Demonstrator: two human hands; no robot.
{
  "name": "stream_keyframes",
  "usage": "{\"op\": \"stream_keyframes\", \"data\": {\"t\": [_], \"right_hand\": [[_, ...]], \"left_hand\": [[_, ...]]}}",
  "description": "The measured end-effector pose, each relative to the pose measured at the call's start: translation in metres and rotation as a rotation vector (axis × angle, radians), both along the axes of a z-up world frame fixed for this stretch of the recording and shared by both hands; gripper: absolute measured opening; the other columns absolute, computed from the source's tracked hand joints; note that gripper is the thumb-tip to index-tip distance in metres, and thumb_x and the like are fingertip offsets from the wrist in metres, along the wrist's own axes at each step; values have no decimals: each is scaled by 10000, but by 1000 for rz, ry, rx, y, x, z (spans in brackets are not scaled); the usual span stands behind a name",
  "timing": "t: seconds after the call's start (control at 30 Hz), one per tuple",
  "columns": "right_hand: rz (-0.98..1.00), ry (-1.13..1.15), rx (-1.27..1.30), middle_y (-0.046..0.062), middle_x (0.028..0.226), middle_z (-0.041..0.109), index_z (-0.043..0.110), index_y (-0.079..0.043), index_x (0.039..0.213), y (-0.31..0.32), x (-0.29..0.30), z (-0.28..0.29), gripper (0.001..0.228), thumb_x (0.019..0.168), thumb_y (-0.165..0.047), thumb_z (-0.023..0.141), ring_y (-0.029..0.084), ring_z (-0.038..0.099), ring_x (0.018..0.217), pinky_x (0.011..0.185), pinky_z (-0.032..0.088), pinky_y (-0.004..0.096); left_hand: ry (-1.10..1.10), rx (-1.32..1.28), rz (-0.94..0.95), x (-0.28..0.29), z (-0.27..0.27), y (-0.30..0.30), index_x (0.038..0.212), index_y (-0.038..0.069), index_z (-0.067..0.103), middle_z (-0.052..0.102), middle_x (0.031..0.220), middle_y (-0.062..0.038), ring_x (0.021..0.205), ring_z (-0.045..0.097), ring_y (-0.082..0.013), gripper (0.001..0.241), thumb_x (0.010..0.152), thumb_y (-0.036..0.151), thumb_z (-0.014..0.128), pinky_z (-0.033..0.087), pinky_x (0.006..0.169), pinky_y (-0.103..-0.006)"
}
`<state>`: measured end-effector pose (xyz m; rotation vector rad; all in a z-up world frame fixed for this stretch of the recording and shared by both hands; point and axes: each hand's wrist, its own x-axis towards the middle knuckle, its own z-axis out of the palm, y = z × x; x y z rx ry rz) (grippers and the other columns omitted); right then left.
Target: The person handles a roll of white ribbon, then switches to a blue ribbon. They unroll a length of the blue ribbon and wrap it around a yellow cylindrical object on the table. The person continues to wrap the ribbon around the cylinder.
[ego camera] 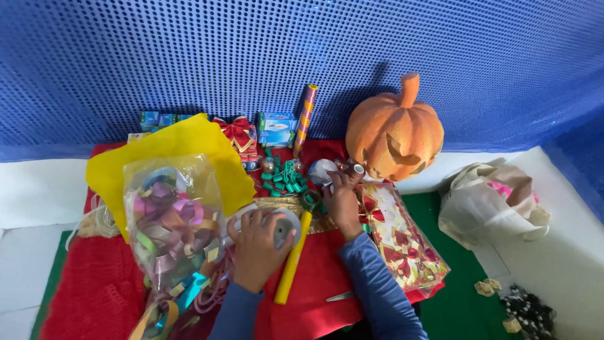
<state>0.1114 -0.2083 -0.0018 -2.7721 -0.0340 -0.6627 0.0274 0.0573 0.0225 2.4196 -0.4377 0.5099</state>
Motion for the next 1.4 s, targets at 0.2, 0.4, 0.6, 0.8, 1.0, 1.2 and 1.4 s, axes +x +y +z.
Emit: {"op": "stream_keyframes", "data": {"t": [0.2,0.4,0.6,0.8,1.0,1.2,1.4], "right_hand": [[-19,-81,66,181,1305,602,628,-48,1301,2,-10,2,383,933,-121,706,405,658,1090,791,599,521],[0,-64,81,178,1353,580,603,-71,1378,3,-6,-2,412,970,-106,652,401,617,1197,783,605,513],[-25,8,35,159,1410,593,592,-101,1379,4,3,-8,433,952,-126,654,396,669,1125,673,622,530],[-68,78,28,129,1455,560,555,-122,1405,-2,9,-20,460,959,-172,655,402,692,1043,572,617,538],[-90,-6,-61,131,1357,554,591,-110,1314,-5,16,-31,320,999,-160,573,447,680,805,425,546,555],[-84,-54,-40,129,1325,583,595,-104,1323,-7,17,-31,340,994,-187,620,382,687,949,492,588,514],[-165,-35,-162,54,1349,577,576,-178,1357,-8,23,-44,384,991,-281,630,355,697,831,409,551,506]], "left_hand": [[152,-73,25,0,2,-6,1123,264,698,654,1234,-25,1247,526,-299,279,928,447,614,239,1096,-612],[164,-179,67,-7,9,-10,1063,279,731,664,1125,-14,1124,570,-260,224,929,393,593,298,1027,-547],[226,-235,102,-9,16,-11,1019,314,770,710,1133,23,1145,600,-225,192,879,350,643,296,1035,-516],[234,-441,223,-12,23,1,1057,222,753,746,1069,17,1049,654,-196,179,951,301,632,361,973,-437],[270,-455,174,-11,13,-6,1050,216,740,761,1057,30,1024,672,-195,175,893,224,663,408,928,-433],[305,-522,70,-9,17,-5,1070,135,741,752,980,-37,935,694,-213,195,889,149,673,548,830,-403],[408,-489,70,-8,17,-9,1119,152,744,764,991,-36,931,706,-195,227,904,194,680,601,787,-368]]}}
